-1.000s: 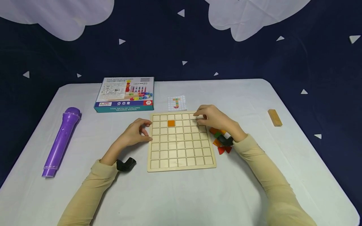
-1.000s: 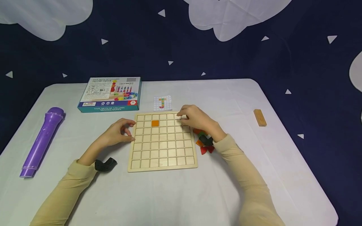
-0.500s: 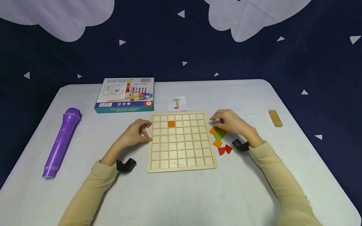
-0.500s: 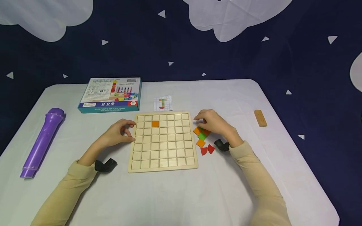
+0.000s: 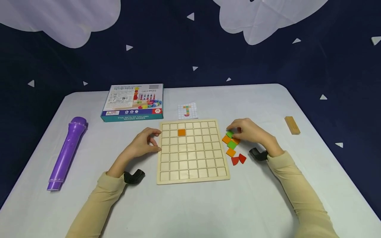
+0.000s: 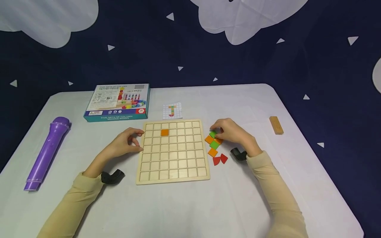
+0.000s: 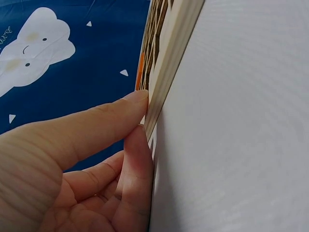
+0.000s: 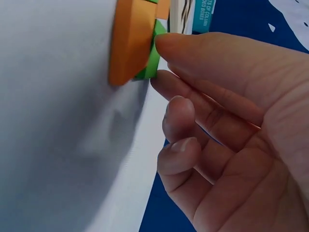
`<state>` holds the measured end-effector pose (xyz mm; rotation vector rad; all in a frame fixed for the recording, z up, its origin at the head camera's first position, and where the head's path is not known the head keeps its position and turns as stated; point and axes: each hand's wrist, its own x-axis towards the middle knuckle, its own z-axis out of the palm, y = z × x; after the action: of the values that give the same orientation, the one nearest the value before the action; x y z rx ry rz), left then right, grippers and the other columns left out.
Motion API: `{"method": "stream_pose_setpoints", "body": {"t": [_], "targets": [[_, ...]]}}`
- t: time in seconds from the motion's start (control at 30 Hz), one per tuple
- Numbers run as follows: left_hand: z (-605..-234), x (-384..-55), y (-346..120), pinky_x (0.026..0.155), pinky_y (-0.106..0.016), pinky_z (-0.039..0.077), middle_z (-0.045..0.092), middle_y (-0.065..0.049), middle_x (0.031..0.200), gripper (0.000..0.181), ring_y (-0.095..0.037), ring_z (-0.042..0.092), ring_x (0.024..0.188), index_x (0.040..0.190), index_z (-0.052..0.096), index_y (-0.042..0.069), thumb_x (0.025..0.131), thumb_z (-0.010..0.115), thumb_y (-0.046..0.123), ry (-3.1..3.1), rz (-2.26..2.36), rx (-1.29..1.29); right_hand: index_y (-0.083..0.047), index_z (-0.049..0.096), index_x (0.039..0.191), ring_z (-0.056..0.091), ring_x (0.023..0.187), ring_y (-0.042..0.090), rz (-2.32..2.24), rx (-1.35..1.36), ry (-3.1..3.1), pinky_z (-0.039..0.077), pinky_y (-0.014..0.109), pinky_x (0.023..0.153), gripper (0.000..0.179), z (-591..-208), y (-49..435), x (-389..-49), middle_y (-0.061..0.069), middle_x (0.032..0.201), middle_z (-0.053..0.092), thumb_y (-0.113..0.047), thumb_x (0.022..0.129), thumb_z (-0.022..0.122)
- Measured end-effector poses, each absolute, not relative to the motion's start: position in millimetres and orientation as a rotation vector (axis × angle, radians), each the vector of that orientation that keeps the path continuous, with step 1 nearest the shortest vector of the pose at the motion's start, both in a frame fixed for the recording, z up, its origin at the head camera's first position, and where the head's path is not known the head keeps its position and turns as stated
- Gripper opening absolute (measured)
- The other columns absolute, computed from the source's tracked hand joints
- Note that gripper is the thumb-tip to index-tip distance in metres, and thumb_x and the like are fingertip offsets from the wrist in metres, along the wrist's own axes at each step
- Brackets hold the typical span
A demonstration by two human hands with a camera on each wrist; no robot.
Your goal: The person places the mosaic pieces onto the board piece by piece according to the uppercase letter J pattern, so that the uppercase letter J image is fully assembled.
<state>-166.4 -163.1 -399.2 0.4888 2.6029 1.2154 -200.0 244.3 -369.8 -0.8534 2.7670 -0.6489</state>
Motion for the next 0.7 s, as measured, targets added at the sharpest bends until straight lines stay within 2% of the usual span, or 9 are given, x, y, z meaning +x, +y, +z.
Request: {"method": "stream_pose_setpoints", "body": {"t": [0.7], "targets": [[-398.6, -165.0, -161.3, 0.067, -0.021, 0.040, 0.052, -0.021, 0.115, 0.060, -0.010, 0.058, 0.072, 0.126, 0.050, -0.005, 0.073, 0.076, 0.006, 2.602, 1.232, 0.472, -0.001, 0.071, 0.099, 0.048, 0.070, 0.013, -0.519, -0.839, 2.833, 0.042, 0.024, 0.063, 0.023, -374.7, 241.9, -200.6, 0.008, 0.092, 0.067, -0.004, 0.077, 0.068]]}}
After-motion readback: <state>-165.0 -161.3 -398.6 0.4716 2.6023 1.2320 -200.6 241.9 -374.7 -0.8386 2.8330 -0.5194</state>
